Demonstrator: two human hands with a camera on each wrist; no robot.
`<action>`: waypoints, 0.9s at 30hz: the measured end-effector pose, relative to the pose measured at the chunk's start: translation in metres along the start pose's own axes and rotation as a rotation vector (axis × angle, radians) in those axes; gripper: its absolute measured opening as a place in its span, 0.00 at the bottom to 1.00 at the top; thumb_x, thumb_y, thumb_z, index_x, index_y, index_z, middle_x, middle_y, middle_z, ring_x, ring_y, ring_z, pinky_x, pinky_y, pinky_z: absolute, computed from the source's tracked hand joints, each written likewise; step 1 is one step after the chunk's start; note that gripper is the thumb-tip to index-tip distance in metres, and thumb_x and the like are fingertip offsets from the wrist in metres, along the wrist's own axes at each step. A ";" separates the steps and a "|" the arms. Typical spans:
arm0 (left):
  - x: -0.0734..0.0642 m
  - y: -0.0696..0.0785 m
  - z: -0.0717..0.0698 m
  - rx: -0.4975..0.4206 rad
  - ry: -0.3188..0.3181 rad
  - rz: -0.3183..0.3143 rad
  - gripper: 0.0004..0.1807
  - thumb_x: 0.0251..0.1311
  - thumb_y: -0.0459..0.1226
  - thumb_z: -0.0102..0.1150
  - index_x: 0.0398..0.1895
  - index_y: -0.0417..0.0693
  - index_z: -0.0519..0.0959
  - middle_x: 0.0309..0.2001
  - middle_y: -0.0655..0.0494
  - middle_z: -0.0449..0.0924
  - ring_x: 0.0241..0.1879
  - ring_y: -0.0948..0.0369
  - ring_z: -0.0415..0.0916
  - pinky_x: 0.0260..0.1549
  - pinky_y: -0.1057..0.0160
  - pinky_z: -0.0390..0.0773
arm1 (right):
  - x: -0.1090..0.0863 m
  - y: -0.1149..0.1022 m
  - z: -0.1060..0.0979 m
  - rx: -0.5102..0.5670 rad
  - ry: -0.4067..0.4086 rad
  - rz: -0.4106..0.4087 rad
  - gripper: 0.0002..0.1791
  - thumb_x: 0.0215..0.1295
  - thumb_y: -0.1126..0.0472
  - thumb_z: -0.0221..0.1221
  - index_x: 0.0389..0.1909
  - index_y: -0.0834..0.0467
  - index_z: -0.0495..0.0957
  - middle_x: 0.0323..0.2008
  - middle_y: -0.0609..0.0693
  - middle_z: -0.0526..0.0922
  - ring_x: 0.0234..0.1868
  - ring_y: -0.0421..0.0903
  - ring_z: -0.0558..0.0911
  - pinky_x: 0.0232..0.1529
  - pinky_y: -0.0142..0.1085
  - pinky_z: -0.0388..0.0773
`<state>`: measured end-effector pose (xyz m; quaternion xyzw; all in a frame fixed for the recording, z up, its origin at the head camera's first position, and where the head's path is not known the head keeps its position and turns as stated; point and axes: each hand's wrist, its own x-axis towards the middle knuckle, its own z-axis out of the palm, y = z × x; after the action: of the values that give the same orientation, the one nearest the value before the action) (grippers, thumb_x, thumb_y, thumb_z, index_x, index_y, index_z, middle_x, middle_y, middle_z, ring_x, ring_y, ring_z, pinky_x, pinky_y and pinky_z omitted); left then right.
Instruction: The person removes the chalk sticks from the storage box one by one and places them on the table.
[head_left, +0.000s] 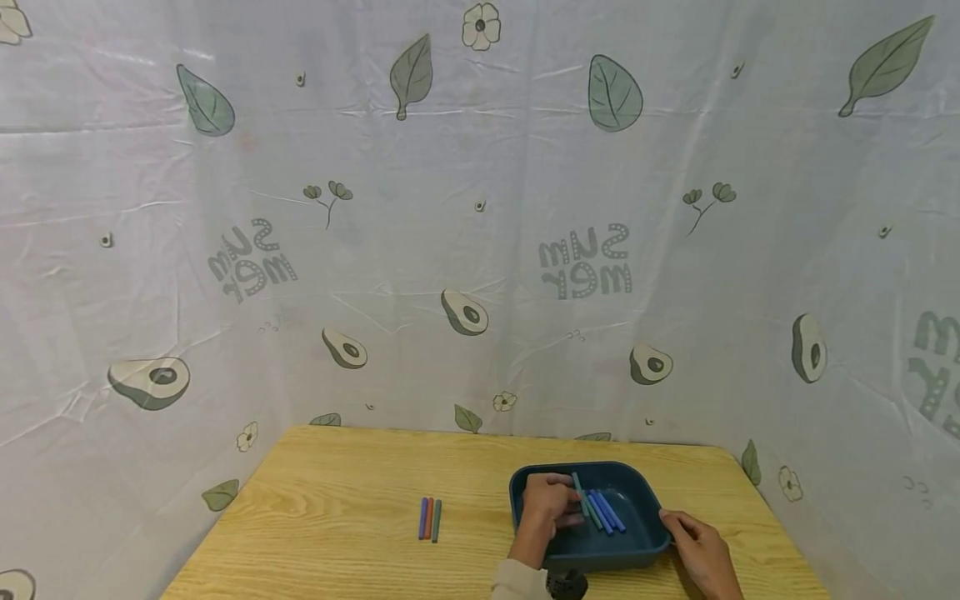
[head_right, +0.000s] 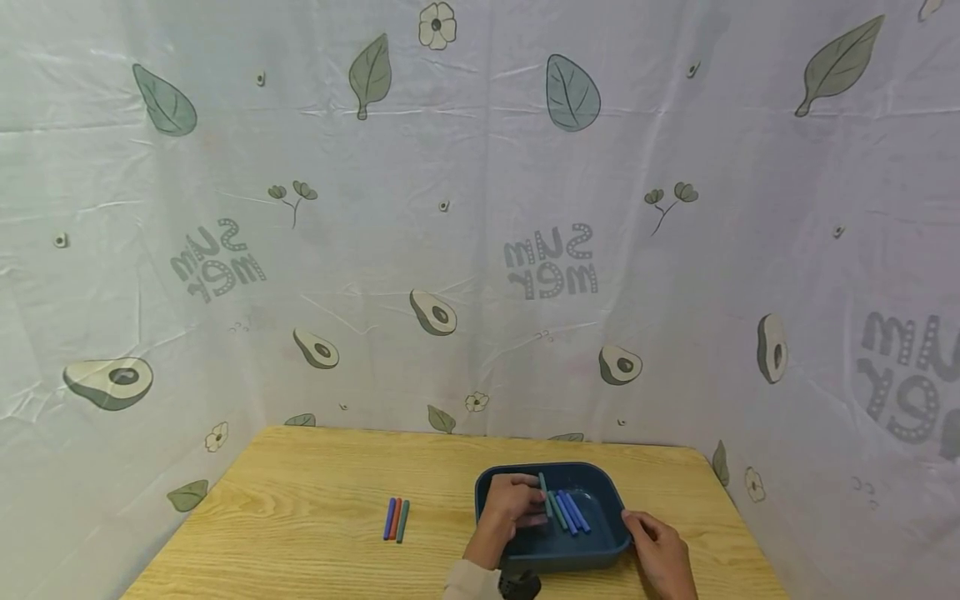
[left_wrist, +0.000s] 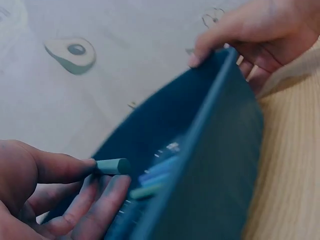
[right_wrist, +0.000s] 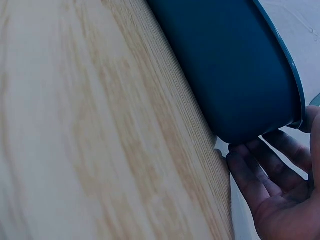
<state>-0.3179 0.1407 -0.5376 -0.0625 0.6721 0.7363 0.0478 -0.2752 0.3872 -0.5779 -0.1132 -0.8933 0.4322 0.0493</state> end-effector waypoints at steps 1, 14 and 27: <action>-0.001 0.003 -0.002 -0.005 -0.002 0.003 0.16 0.60 0.21 0.67 0.51 0.34 0.88 0.38 0.42 0.92 0.34 0.50 0.92 0.32 0.53 0.93 | 0.000 0.000 0.000 0.000 0.001 0.002 0.41 0.80 0.31 0.50 0.64 0.64 0.83 0.64 0.68 0.84 0.68 0.73 0.78 0.62 0.64 0.80; -0.011 0.042 -0.039 -0.075 -0.070 0.145 0.16 0.63 0.26 0.68 0.55 0.34 0.87 0.38 0.44 0.91 0.36 0.53 0.92 0.35 0.55 0.93 | 0.001 0.001 0.000 0.003 -0.011 -0.002 0.43 0.81 0.29 0.48 0.66 0.65 0.82 0.65 0.68 0.82 0.69 0.73 0.76 0.64 0.65 0.78; -0.015 0.062 -0.094 -0.062 -0.081 0.189 0.21 0.67 0.27 0.67 0.63 0.29 0.82 0.42 0.41 0.91 0.37 0.55 0.92 0.40 0.54 0.93 | 0.002 0.001 0.001 0.019 0.005 -0.011 0.41 0.81 0.31 0.49 0.64 0.66 0.83 0.64 0.68 0.83 0.69 0.73 0.77 0.64 0.64 0.78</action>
<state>-0.3104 0.0418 -0.4825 0.0295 0.6493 0.7599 0.0032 -0.2767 0.3880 -0.5793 -0.1089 -0.8897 0.4400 0.0548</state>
